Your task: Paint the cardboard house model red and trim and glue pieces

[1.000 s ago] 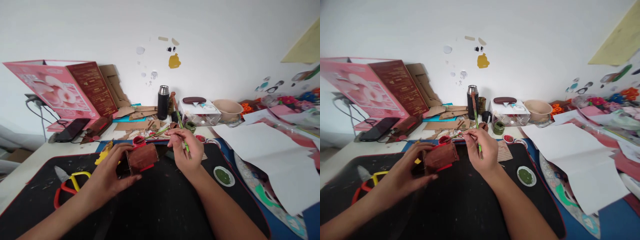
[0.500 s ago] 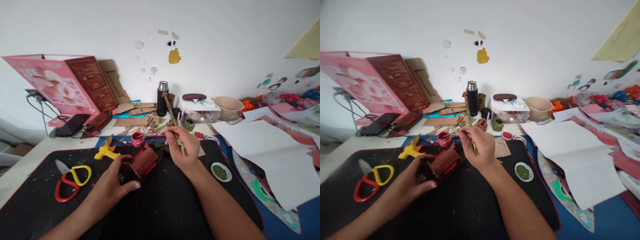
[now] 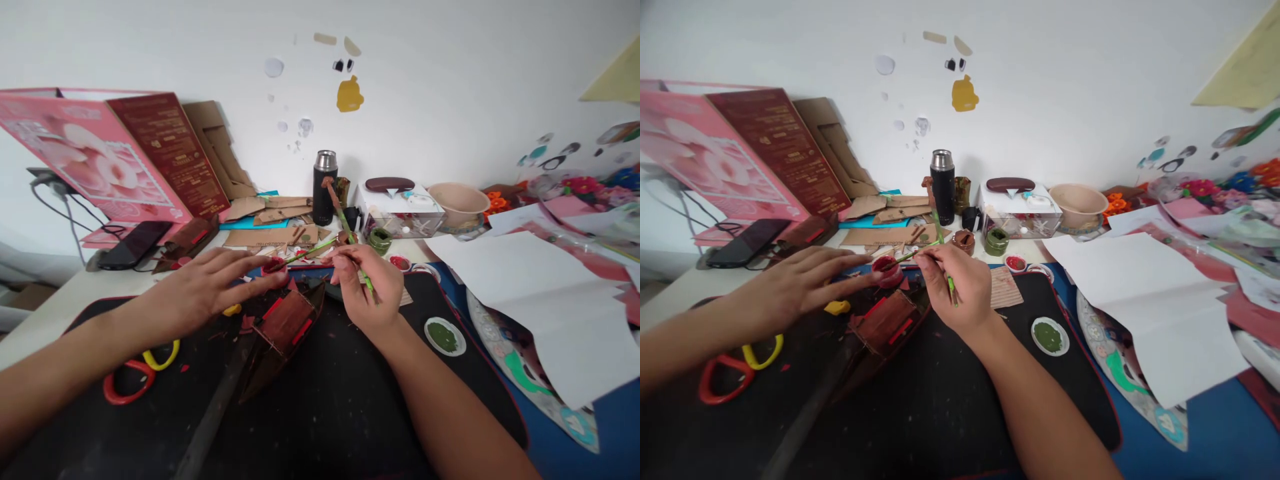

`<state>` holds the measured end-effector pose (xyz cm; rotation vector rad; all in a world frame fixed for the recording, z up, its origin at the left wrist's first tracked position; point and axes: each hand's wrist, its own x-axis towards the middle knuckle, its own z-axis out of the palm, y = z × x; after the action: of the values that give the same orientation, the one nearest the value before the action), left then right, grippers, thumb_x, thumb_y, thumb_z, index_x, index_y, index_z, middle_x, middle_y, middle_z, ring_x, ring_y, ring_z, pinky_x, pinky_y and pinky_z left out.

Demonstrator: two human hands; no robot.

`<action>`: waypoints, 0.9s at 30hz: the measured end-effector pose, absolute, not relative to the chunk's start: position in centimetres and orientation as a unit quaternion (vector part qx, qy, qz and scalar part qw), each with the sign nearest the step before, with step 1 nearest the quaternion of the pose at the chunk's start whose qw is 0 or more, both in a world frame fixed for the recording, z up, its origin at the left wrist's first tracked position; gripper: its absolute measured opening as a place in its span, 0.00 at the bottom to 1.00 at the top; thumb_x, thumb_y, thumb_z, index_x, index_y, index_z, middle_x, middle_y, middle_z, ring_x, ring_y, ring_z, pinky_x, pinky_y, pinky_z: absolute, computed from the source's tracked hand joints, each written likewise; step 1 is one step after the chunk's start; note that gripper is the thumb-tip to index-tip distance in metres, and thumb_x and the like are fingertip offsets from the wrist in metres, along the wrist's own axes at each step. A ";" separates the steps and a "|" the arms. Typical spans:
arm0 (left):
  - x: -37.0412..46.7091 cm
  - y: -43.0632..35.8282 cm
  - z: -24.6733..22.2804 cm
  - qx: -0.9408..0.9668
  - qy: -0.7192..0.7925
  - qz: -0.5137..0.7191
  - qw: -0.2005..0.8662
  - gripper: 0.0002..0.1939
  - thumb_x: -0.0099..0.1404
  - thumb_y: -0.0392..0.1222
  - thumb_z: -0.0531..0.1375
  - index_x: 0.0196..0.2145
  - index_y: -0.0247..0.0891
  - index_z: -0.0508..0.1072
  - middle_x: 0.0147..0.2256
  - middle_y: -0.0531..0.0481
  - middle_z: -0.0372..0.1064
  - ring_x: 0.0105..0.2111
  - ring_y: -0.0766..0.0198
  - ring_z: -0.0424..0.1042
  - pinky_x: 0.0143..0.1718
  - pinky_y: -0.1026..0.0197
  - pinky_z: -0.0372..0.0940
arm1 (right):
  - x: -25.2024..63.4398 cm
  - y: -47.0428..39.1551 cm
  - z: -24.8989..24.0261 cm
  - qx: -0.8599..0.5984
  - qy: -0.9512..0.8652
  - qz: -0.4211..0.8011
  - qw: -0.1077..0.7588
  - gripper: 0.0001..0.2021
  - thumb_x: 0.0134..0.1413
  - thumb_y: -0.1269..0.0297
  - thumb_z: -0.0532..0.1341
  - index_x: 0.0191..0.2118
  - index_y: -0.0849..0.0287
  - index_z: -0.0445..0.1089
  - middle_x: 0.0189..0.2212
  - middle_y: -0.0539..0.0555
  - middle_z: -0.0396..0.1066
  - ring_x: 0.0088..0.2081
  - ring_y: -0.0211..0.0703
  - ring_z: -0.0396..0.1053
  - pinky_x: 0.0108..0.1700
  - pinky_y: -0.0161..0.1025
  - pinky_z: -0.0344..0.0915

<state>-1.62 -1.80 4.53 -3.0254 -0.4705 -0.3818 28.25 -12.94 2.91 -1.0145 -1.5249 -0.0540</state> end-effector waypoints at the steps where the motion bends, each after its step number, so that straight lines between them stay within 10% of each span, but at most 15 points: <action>1: -0.9 -1.3 4.6 -0.987 -0.122 -0.099 0.021 0.40 0.73 0.24 0.50 0.72 0.60 0.70 0.70 0.48 0.72 0.70 0.46 0.70 0.71 0.37 0.66 | 28.3 -12.8 2.8 -0.443 -0.653 -0.017 0.614 0.08 0.79 0.63 0.60 0.45 0.54 0.77 0.30 0.50 0.81 0.28 0.41 0.79 0.37 0.40 0.78; 8: 4.2 -0.4 6.2 -0.995 -0.037 0.028 -0.090 0.45 0.69 0.23 0.52 0.66 0.78 0.72 0.69 0.61 0.73 0.71 0.54 0.70 0.77 0.38 0.55 | 28.3 -12.5 2.5 -0.465 -0.623 0.007 0.629 0.09 0.79 0.61 0.60 0.44 0.55 0.77 0.31 0.51 0.82 0.28 0.42 0.79 0.37 0.40 0.78; 27: 7.4 -1.7 7.7 -0.983 -0.023 0.042 -0.179 0.27 0.70 0.33 0.59 0.54 0.68 0.82 0.63 0.56 0.79 0.66 0.52 0.75 0.70 0.47 0.68 | 28.3 -12.7 2.9 -0.478 -0.653 -0.003 0.587 0.11 0.79 0.63 0.60 0.44 0.54 0.79 0.37 0.53 0.86 0.30 0.42 0.81 0.39 0.40 0.78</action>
<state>7.37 -1.71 7.71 -3.4972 -0.0802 0.1486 28.34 -12.69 2.87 -1.1138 -1.5218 -0.0074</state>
